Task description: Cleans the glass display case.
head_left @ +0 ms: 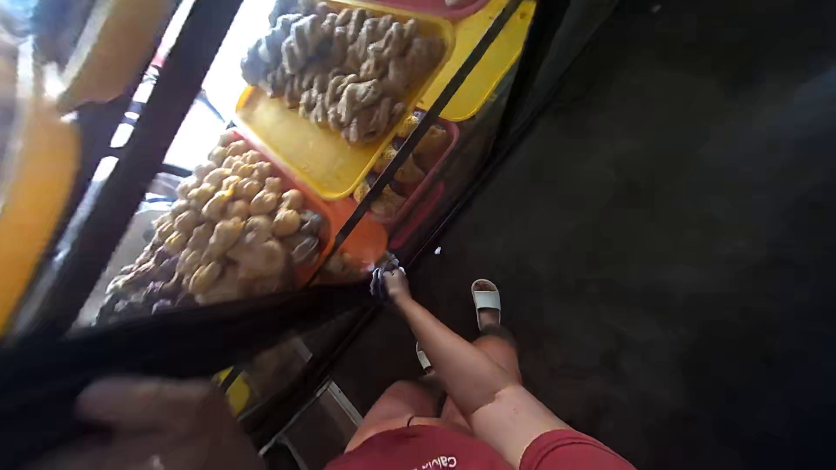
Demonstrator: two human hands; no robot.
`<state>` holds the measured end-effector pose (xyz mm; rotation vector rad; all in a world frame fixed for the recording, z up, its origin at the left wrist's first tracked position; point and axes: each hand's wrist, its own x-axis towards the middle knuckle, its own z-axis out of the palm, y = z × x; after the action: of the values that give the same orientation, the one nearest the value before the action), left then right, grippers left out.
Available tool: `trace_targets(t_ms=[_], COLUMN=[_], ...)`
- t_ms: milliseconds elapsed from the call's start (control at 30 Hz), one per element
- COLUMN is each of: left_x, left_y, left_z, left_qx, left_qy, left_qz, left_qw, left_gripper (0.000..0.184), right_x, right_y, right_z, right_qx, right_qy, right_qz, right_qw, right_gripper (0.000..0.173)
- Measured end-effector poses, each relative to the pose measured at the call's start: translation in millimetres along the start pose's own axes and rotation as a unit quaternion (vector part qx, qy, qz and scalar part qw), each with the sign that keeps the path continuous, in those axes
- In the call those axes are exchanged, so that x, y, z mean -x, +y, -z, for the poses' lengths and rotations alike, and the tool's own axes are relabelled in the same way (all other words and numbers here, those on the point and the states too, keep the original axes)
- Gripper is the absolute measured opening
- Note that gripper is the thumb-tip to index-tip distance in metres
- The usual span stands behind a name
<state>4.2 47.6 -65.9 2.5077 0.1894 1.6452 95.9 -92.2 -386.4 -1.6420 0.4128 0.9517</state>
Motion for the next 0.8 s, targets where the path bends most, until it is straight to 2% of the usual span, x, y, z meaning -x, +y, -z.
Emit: trace_targets(t_ms=[33,100,167,333,467,567,633,700,767,800], left_x=[0,-5,-14,-28,-30,-31,-29,-21,2,16], left_y=[-4,1,9,14,14,15,16,23,40,53], left_z=[-5,-13,-14,-18,-19,-12,-4,16,36,43], left_qx=[-0.022,-0.080,-0.138,-0.145,-0.092,-0.045,0.014,0.122,0.290,0.384], left_qy=[0.017,0.042,0.047,0.066,0.077,0.055,0.038,-0.022,-0.055,-0.069], left_qz=[-0.036,-0.056,-0.056,-0.094,-0.108,-0.097,-0.083,-0.048,0.022,0.075], left_qw=[0.999,0.994,0.988,0.983,0.987,0.993,0.996,0.991,0.955,0.918], left_gripper=[0.050,0.071,0.079,0.055,0.056,0.060,0.064,0.068,0.072,0.075], right_x=[13,41,71,169,245,273,295,308,310,310], right_y=[-8,-25,-44,-114,-176,-224,-241,-243,-232,-223], right_z=[2,5,7,12,14,12,21,36,52,59], right_qx=[0.017,0.028,0.011,-0.036,-0.019,-0.070,-0.130,-0.228,-0.288,-0.285], right_qy=[0.005,0.022,0.039,0.046,0.070,0.074,0.019,-0.118,-0.285,-0.319], right_qz=[0.027,0.098,0.181,0.368,0.483,0.557,0.560,0.553,0.524,0.514], right_qw=[0.999,0.995,0.983,0.928,0.872,0.824,0.818,0.793,0.749,0.744], right_gripper=[0.039,0.035,0.033,0.026,0.027,0.024,0.023,0.027,0.041,0.043])
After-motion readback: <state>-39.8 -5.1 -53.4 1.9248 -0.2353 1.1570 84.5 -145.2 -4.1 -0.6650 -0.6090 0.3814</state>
